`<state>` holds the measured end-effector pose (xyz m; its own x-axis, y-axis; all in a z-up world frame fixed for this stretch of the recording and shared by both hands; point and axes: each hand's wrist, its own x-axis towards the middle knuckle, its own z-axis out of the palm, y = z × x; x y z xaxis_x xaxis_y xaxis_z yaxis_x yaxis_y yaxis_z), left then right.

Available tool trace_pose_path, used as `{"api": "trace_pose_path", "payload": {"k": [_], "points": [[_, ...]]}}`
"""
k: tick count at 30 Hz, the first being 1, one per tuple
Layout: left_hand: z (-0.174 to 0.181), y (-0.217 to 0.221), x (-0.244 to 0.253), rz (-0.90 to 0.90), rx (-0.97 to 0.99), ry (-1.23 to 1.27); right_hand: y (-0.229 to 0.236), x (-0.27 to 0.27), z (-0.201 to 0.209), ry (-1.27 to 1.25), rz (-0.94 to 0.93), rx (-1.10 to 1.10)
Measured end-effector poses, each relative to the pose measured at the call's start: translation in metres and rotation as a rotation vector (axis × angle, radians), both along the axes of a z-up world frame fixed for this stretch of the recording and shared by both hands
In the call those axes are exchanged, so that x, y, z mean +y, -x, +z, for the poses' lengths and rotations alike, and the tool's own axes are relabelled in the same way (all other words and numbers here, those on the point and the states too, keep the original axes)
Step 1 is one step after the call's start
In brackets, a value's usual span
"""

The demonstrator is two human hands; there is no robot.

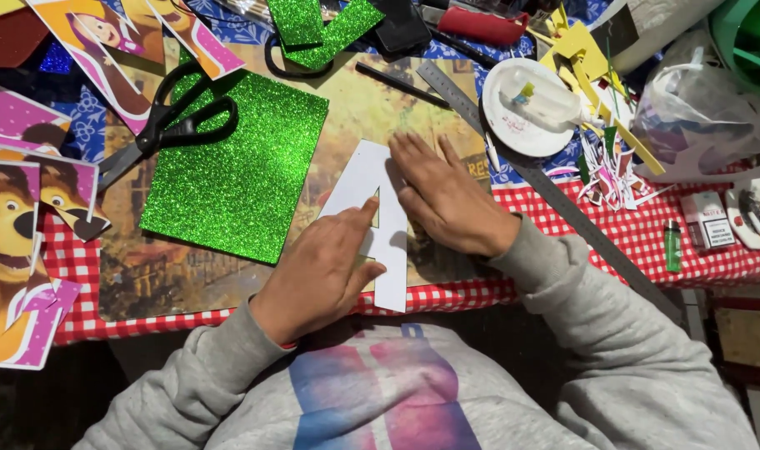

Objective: The person is cutting and gluing foam letters on a cluttered craft table.

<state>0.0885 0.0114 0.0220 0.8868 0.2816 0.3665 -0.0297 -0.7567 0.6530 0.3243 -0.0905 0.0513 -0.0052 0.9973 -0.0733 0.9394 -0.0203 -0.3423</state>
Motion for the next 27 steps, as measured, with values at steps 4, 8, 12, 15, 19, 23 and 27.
{"api": "trace_pose_path", "payload": {"k": [4,8,12,15,19,23,27], "points": [[0.003,0.014,0.003,0.094,-0.105,0.105,0.006,0.018,-0.011,-0.054,0.086,-0.06],[0.02,0.048,0.011,0.192,-0.081,0.08,0.005,0.023,-0.015,-0.02,0.137,-0.075],[0.034,0.087,0.018,0.376,-0.125,-0.075,-0.006,0.024,-0.014,0.041,0.127,0.096],[0.032,0.11,0.017,0.468,-0.192,-0.059,0.004,0.021,-0.005,-0.015,0.108,0.162],[0.017,0.123,0.011,0.512,-0.251,-0.016,0.058,0.005,0.003,-0.04,0.18,0.024],[0.02,0.112,0.009,0.501,-0.265,0.033,0.103,-0.013,-0.003,-0.028,0.328,-0.026],[0.02,0.108,0.009,0.447,-0.264,0.021,0.116,-0.019,-0.009,-0.059,0.452,0.038]]}}
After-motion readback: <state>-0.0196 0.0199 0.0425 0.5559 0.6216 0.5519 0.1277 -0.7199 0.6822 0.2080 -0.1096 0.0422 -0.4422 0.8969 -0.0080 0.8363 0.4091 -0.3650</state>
